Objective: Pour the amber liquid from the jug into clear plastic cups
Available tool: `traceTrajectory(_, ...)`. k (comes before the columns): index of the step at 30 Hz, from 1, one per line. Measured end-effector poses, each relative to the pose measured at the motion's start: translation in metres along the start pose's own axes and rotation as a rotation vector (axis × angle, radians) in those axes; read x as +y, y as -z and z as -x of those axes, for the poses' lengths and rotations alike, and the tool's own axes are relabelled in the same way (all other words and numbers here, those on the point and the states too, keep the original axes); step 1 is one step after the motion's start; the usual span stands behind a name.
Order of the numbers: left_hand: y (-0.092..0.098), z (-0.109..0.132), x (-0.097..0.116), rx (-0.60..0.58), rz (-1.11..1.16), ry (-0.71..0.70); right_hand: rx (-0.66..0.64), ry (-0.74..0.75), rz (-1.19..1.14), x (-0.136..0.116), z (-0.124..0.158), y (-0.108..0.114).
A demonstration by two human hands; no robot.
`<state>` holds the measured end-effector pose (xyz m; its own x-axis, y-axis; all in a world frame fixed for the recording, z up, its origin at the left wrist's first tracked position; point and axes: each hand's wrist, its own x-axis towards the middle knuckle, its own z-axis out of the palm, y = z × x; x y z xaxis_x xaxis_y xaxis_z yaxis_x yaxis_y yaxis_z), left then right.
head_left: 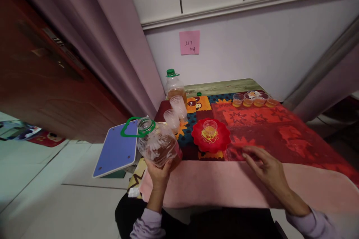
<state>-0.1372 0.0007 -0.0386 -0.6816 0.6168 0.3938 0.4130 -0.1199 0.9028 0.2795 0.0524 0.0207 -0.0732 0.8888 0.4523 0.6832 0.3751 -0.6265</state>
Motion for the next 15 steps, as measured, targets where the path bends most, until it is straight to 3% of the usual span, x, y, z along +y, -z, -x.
traceTrajectory(5,-0.001,-0.002,0.006,0.000,0.002,-0.027,-0.048,0.110,-0.172,-0.047,-0.075,-0.014)
traceTrajectory(11,-0.002,-0.002,0.012,-0.023,0.021,-0.031,-0.157,0.282,-0.189,-0.112,-0.133,-0.043)
traceTrajectory(15,-0.002,-0.002,0.013,-0.027,0.025,-0.030,-0.132,0.253,-0.229,-0.120,-0.166,-0.050)
